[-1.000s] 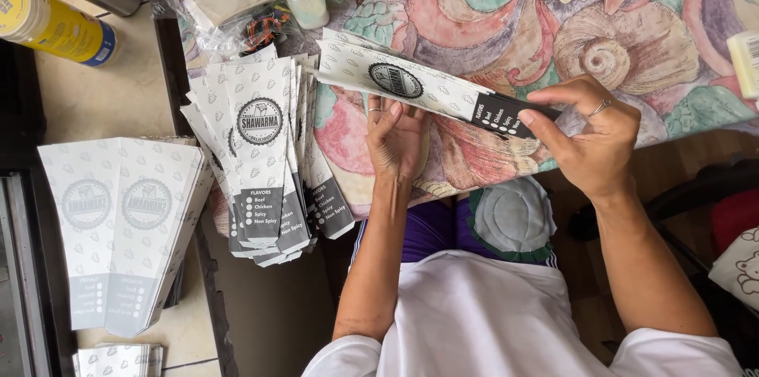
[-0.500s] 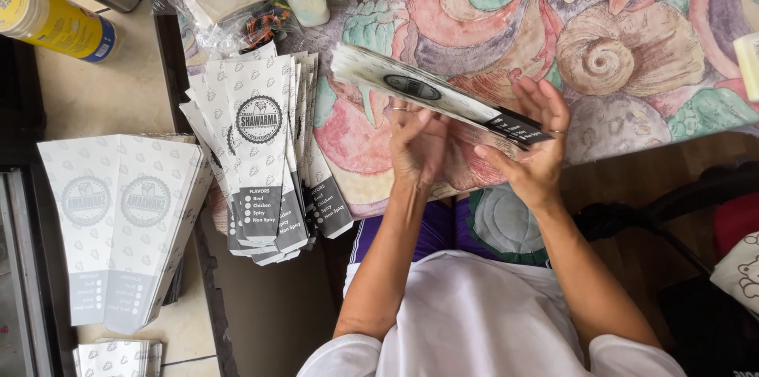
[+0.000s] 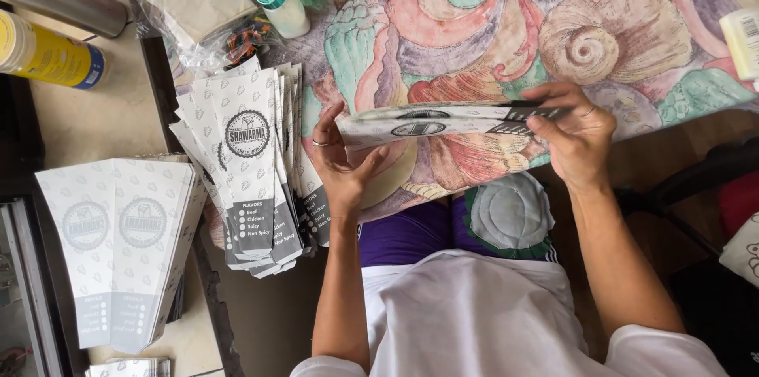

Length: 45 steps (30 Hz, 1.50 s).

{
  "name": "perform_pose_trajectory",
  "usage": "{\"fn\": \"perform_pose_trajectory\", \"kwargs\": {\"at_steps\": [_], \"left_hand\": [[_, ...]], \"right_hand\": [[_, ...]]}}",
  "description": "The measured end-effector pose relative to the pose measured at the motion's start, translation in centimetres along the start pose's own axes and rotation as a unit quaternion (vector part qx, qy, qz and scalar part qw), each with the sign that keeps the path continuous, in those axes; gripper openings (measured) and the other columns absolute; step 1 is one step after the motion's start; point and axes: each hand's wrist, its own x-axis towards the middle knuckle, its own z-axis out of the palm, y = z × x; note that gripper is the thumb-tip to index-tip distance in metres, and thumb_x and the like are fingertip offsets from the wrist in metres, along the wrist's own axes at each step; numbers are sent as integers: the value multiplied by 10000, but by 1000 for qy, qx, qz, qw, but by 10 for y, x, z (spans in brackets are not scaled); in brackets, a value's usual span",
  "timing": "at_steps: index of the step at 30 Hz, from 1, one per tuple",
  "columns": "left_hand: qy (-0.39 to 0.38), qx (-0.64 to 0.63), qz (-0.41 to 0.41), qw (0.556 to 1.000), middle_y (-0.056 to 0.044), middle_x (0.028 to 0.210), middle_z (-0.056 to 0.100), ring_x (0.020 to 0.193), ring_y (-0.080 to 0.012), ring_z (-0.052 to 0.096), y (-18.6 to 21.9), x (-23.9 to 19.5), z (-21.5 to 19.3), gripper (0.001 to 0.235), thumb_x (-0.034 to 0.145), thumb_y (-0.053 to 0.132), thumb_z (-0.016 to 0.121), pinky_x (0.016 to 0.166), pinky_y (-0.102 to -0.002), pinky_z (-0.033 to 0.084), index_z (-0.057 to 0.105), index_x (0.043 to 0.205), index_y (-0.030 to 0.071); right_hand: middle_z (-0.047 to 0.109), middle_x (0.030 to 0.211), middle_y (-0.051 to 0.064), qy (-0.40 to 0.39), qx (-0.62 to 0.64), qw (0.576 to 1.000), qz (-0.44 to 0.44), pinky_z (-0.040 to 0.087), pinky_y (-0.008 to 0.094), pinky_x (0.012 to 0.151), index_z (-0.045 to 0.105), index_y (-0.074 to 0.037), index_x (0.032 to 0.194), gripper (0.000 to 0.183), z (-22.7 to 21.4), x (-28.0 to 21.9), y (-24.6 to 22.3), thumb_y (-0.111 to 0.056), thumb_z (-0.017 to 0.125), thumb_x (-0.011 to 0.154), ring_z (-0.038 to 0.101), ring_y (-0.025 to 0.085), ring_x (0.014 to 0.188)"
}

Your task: Applying glue to the edges of paper shawarma wrappers and stacking them for assembly.

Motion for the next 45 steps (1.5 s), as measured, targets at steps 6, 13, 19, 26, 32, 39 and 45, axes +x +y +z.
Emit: {"fn": "perform_pose_trajectory", "kwargs": {"at_steps": [6,13,19,26,32,39,45], "left_hand": [[-15,23,-18,999,-156,1057,694,1004,-208,649,-8,-1,-4,895,637,0,951,913,-374,518,523,1422,26],[-45,201,7,978,12,1077,690,744,-82,550,3,-3,8,677,736,276,773,674,-228,448,567,1367,141],[12,16,-9,1000,-172,957,720,893,-236,697,-30,-8,4,813,637,13,976,842,-390,570,590,1352,30],[3,32,-2,999,-194,946,733,881,-250,718,-25,-6,7,782,623,17,984,833,-397,576,618,1314,21],[-1,35,-2,999,-206,948,729,877,-259,719,-28,-7,8,738,650,10,967,839,-415,576,617,1299,1],[7,47,-3,999,-200,949,733,883,-247,714,-26,-7,6,707,661,39,972,837,-405,573,634,1280,0],[14,53,-14,998,-201,951,735,894,-243,710,-24,-7,7,703,651,43,976,840,-405,571,644,1268,-3]], "right_hand": [[595,1333,251,35,33,999,-22,470,446,1225,592,-9,1132,281,-18,-2,-15,-27,717,881,608,333,1355],[517,1473,217,42,-36,997,-47,369,434,1202,406,-70,1450,624,2,-15,-20,-411,608,968,503,330,1361],[234,1770,107,66,29,996,-45,319,247,1013,212,-264,1643,816,25,-21,-4,-622,562,999,362,293,1587],[608,1353,255,83,-112,990,-35,507,400,1082,518,69,1305,207,-11,-7,-1,27,446,1116,624,345,1264],[695,1102,231,10,-196,980,-25,573,369,933,670,96,1112,136,-39,6,11,158,690,993,712,296,1055],[682,1078,258,-34,-160,987,-1,568,376,948,596,114,1123,133,-51,11,5,97,676,1018,687,275,1034],[722,1029,234,-49,-173,984,4,587,328,846,622,96,1114,247,-41,11,8,118,774,921,717,246,974]]}}
